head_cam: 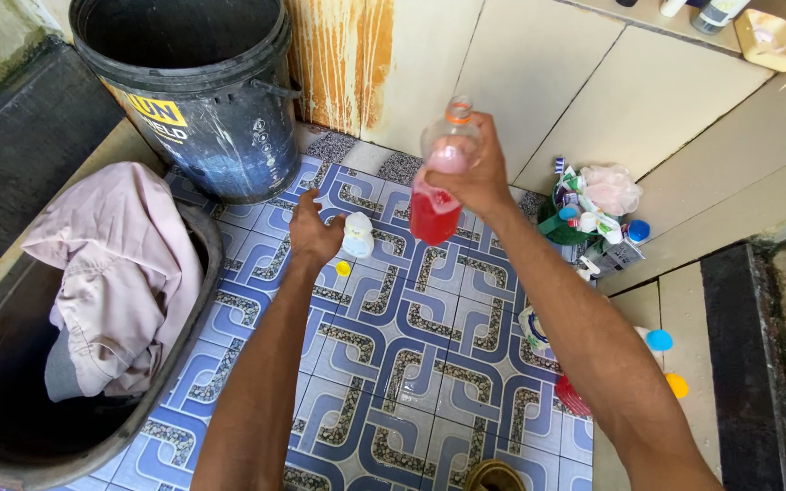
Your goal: Organizing and sorting various cleaning and personal care bottles on the bathroom floor
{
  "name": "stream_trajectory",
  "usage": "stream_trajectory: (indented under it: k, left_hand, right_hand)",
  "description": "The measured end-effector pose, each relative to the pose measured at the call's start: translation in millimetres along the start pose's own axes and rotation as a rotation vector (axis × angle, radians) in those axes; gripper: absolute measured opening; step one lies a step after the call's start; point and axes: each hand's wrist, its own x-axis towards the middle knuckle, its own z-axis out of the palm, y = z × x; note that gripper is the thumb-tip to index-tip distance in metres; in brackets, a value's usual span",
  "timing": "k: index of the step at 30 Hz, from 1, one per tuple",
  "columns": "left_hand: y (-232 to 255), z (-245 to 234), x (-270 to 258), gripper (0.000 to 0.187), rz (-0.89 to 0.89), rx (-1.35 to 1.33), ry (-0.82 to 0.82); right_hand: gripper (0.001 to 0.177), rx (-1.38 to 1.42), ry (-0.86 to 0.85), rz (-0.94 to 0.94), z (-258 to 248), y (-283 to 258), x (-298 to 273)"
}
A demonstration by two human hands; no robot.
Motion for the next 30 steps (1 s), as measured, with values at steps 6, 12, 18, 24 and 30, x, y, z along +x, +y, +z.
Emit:
stream_trajectory:
  k: [6,12,18,24,30]
  left_hand:
    - [-16.4,9.0,5.9,0.069,0.033,0.015,0.098]
    - [-22.1,1.1,5.6,0.069,-0.054,0.032,0.104]
    - [-35.4,7.9,5.3,0.067,-0.017,0.033,0.092]
    - [-50.5,6.5,3.3,0.067,-0.065,0.041,0.044]
    - [-67.9,14.9,5.7,0.065,-0.082,0.068,0.046]
  right_hand:
    - [0.086,0.109,-0.054,0.072,13.8,10.4,-8.0]
    - [0.086,0.089,-0.126,0.066,17.4,15.4,-3.3]
    - [0.083,0.141,-0.185,0.079,14.7,42.1,-3.9]
    - [0.083,-0.045,-0.246,0.085,9.7,45.2,-8.7]
    - [0.088,-0.055,-0.27,0.149,8.0,52.1,-7.1]
